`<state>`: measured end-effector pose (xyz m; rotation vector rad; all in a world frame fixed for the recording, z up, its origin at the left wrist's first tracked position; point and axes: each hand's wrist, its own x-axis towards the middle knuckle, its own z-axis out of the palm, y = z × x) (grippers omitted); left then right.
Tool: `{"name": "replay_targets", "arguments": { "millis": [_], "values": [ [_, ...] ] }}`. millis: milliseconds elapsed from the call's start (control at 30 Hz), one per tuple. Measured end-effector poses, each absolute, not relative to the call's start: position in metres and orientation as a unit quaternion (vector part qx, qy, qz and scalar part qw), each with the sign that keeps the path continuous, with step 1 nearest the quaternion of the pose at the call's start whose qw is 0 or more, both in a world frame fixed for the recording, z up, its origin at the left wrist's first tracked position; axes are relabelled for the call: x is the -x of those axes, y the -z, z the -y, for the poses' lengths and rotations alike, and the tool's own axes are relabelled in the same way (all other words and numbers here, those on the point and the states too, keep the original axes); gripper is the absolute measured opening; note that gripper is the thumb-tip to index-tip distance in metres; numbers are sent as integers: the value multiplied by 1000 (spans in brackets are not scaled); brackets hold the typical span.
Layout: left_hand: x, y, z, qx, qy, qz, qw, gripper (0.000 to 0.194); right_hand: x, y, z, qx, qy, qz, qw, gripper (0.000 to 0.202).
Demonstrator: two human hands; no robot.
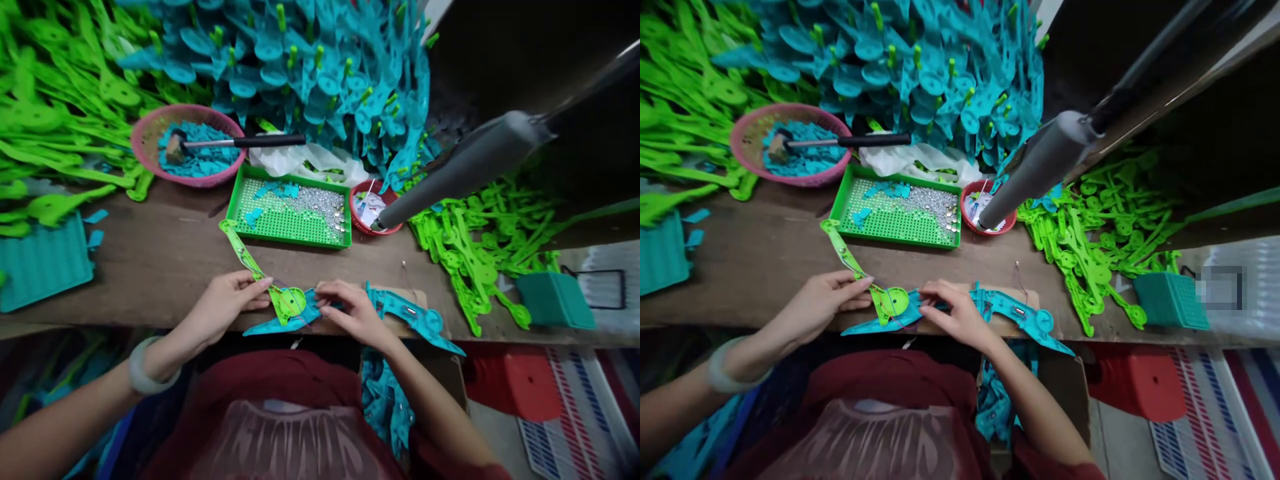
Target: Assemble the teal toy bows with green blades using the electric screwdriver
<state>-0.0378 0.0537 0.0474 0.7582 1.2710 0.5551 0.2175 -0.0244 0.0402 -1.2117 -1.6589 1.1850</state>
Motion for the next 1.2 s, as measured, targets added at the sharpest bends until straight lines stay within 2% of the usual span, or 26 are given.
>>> {"name": "replay_targets", "arguments": {
  "millis": [200, 300, 367, 433, 500, 533, 600, 700, 1000, 1200],
  "values": [
    [43, -43, -50, -377, -248, -608, 653, 58, -223, -40, 23, 471, -444, 670, 363, 22],
    [50, -45, -50, -485, -168, -607, 606, 54, -215, -49, 28, 493, -419, 660, 382, 29],
    [55, -47, -48, -610, -115, -605, 499, 52, -195, -61, 30, 523, -356, 679, 373, 49],
    [61, -47, -46, -729, -146, -582, 330, 45, -168, -74, 27, 554, -286, 720, 305, 63],
    [64, -46, -43, -801, -226, -521, 189, 28, -142, -83, 21, 573, -256, 751, 207, 50],
    [66, -44, -42, -826, -250, -479, 157, 22, -133, -85, 17, 578, -259, 756, 168, 39],
    [69, -40, -41, -870, -250, -397, 152, 27, -123, -84, 12, 583, -280, 753, 120, 26],
    [75, -31, -36, -898, -229, -332, 175, 31, -127, -79, 15, 589, -266, 756, 107, 18],
    [79, -13, -36, -921, -228, -282, 144, 38, -149, -46, 13, 474, -228, 840, 134, 26],
    [73, -17, -49, -952, -191, -220, 91, 41, -181, -57, -1, 472, -263, 825, 168, 24]
  ]
}}
